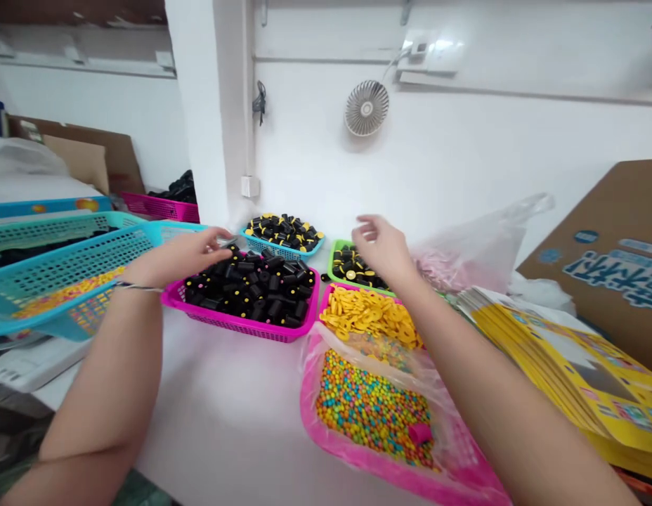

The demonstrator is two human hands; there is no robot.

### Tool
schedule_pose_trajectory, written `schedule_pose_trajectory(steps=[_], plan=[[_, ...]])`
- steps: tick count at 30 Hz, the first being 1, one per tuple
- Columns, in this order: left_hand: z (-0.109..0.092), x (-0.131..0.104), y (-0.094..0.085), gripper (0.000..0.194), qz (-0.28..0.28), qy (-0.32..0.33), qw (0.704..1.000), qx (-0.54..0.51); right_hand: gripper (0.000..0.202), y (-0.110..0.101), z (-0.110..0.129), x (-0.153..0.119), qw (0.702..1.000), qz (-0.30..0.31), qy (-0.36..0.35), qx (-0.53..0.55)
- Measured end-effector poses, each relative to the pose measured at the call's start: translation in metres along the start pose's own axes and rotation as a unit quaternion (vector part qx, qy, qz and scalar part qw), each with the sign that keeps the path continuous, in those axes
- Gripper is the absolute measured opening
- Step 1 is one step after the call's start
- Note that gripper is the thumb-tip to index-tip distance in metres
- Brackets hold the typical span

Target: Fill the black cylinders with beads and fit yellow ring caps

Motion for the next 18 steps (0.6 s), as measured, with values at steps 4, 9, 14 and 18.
schedule_pose_trajectory(steps=[4,9,14,18], plan=[[0.010,0.045,0.056,0.063,0.039,0.005,0.999,0.027,0.019,0.035,0.048,-0.038,0.984,0.160,-0.063,0.050],[0.004,0.063,0.107,0.040,0.034,0.000,0.999,0.037,0.018,0.055,0.082,-0.071,0.951,0.288,-0.067,0.091],[0.008,0.069,0.118,0.034,0.068,0.005,0.997,0.038,0.020,0.057,0.084,-0.079,0.933,0.339,-0.043,0.112],[0.009,0.070,0.111,0.033,0.085,0.019,0.996,0.018,0.020,0.057,0.079,-0.083,0.926,0.356,-0.032,0.123]])
Point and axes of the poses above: each hand's wrist, its own x-axis towards the middle knuckle, its own y-axis out of the palm, z = x × y, the point moved 3 cm from there along x, towards the middle knuckle, and after that the axes turned 15 degrees about -y, right-handed, at the moved point
